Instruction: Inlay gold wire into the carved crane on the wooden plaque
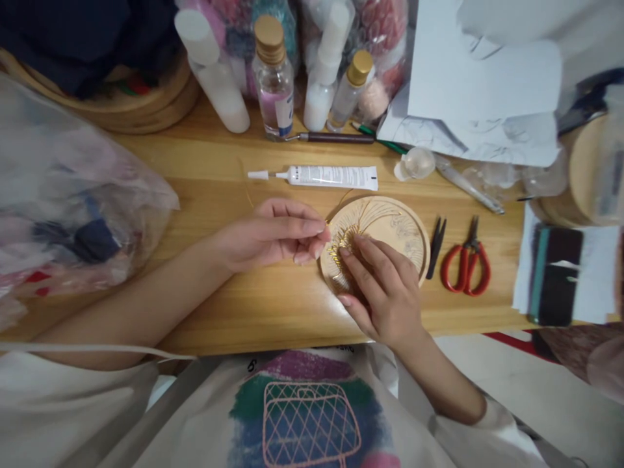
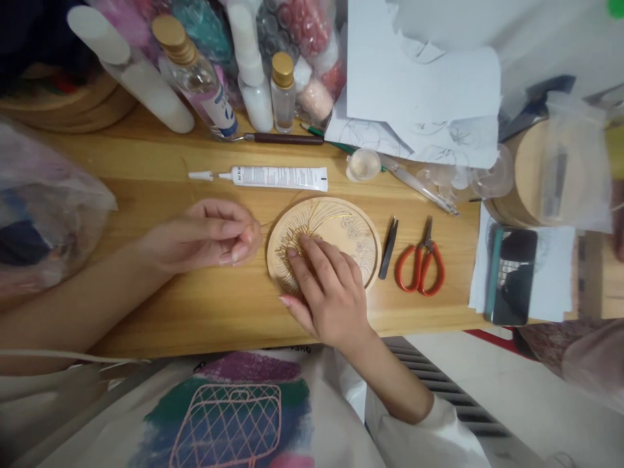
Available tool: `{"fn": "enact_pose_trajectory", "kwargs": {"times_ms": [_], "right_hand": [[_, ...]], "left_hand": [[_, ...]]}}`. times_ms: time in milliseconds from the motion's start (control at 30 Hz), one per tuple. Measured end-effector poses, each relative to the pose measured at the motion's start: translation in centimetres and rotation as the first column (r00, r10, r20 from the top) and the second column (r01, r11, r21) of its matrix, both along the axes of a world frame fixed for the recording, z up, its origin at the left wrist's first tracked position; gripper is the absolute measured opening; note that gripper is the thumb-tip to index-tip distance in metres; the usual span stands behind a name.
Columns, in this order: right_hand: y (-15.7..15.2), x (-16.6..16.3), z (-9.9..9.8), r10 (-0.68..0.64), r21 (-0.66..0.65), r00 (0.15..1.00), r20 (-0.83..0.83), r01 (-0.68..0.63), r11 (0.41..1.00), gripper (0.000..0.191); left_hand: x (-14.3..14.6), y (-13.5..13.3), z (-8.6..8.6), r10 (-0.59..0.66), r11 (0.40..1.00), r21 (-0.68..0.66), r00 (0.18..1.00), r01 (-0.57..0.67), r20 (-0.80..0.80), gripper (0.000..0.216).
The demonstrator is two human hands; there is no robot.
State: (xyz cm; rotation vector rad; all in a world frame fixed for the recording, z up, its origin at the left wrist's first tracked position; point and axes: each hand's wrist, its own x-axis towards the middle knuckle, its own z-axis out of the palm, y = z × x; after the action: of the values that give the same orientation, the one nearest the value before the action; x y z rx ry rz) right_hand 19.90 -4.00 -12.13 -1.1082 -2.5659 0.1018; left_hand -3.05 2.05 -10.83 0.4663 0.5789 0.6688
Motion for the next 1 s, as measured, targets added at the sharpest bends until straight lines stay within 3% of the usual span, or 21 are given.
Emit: {"fn": "enact_pose_trajectory", "kwargs": {"times_ms": [233,1000], "right_hand": [[-0.05,0.03,-0.23,0.002,0.017,1.000,-0.020,-0.002,1.000,0.047],[0.13,-0.18,0.09,0.046,0.055,0.999,-0.010,-0.045,0.997,0.038]], "left_hand": [[0.04,0.09,-1.00,0.016,0.998,0.066,0.999,-0.019,0.045,0.023],[0.13,0.07,-0.93,0.023,0.998,0.060,0.999,-0.026,0.048,0.021]]}}
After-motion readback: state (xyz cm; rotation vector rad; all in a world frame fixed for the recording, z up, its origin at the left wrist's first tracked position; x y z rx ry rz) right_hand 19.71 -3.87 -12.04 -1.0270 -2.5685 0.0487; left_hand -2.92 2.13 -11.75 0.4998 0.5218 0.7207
